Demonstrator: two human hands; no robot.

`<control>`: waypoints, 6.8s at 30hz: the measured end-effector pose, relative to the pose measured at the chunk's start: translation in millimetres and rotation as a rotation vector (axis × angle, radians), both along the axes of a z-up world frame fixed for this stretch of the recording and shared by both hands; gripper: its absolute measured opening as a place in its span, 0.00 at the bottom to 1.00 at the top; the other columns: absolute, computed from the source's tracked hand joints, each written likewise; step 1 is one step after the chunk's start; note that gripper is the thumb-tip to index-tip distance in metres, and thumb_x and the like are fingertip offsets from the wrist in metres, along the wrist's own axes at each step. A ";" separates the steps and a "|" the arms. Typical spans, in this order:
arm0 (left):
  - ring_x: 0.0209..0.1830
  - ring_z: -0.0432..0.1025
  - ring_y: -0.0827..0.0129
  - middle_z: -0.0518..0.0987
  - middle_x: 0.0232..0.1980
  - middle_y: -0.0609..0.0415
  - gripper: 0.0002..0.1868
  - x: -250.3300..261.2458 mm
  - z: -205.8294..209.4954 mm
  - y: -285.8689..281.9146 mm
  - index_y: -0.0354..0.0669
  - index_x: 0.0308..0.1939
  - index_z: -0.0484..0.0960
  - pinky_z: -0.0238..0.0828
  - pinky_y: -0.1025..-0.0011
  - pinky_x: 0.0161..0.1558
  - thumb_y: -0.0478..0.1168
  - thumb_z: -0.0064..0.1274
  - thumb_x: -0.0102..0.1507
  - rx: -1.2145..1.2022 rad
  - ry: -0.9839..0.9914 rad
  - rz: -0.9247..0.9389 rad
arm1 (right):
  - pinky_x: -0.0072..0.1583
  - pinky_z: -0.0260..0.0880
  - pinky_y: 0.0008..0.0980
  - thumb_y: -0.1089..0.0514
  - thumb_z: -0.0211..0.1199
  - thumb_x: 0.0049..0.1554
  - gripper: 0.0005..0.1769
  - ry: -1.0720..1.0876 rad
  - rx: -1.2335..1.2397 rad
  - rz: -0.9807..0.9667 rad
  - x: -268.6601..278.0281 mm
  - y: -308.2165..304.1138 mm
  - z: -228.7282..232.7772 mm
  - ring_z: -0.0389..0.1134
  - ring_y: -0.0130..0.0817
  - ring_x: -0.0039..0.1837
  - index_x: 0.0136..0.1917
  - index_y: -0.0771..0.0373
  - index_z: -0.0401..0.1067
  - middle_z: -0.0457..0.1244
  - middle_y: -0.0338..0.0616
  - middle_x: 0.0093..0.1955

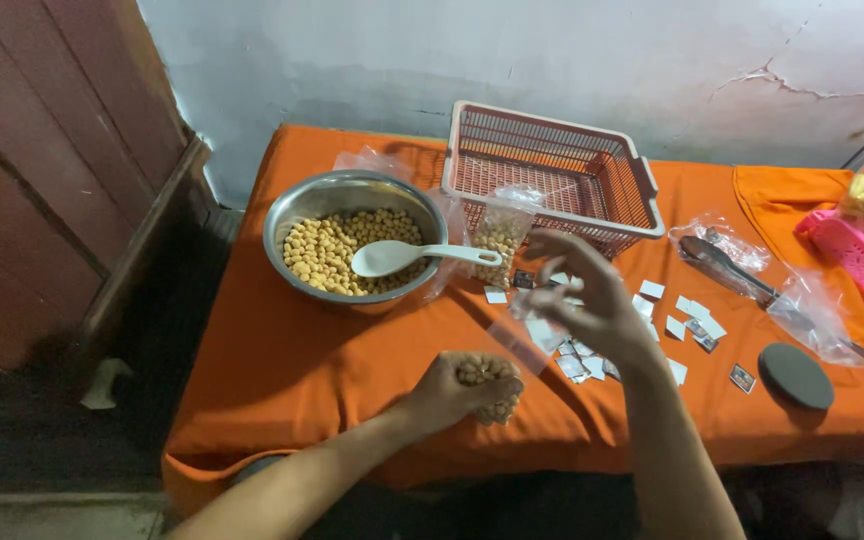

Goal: Filling small plastic bags with peanuts using a spoon and adding small packets

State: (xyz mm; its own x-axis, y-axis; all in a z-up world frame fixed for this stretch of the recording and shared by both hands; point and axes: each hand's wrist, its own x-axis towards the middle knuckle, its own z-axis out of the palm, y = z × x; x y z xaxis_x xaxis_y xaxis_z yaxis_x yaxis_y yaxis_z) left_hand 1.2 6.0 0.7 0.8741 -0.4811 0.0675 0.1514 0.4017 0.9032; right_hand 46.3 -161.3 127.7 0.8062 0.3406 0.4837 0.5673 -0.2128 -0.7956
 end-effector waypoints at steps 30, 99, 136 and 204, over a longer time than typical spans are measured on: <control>0.37 0.77 0.56 0.81 0.33 0.45 0.19 -4.3 45.7 14.8 0.44 0.38 0.82 0.74 0.61 0.42 0.52 0.58 0.51 0.600 -0.197 0.249 | 0.30 0.62 0.22 0.64 0.65 0.48 0.06 0.168 0.223 -0.062 0.3 10.0 -70.5 0.58 0.24 0.26 0.40 0.70 0.73 0.61 0.45 0.23; 0.49 0.72 0.59 0.77 0.46 0.45 0.24 89.4 -9.6 27.8 0.45 0.53 0.68 0.71 0.66 0.48 0.35 0.55 0.54 0.384 -0.184 0.069 | 0.51 0.67 0.42 0.58 0.64 0.47 0.18 0.435 -0.233 0.025 29.8 -3.3 -88.9 0.67 0.39 0.44 0.52 0.64 0.73 0.68 0.55 0.39; 0.44 0.74 0.64 0.80 0.36 0.57 0.12 85.4 -1.0 21.8 0.56 0.41 0.77 0.71 0.69 0.44 0.40 0.55 0.53 0.683 -0.387 0.394 | 0.30 0.66 0.28 0.66 0.67 0.41 0.08 0.237 -0.240 -0.060 51.7 0.2 -99.8 0.58 0.30 0.27 0.35 0.62 0.70 0.60 0.43 0.26; 0.37 0.67 0.67 0.76 0.35 0.58 0.12 60.7 21.7 14.2 0.47 0.38 0.74 0.66 0.73 0.40 0.29 0.55 0.52 0.685 -0.678 0.564 | 0.35 0.59 0.24 0.54 0.58 0.51 0.08 0.128 -0.506 -0.096 46.2 2.7 -94.3 0.60 0.25 0.30 0.37 0.59 0.72 0.63 0.35 0.29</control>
State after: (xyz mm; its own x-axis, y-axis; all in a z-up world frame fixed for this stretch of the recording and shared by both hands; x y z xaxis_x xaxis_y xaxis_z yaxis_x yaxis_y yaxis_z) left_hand 61.9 20.2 22.4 0.8618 -0.1459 0.4859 -0.5039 -0.3572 0.7864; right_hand 92.5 -158.6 33.4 0.8871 0.4279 0.1732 0.4313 -0.6344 -0.6414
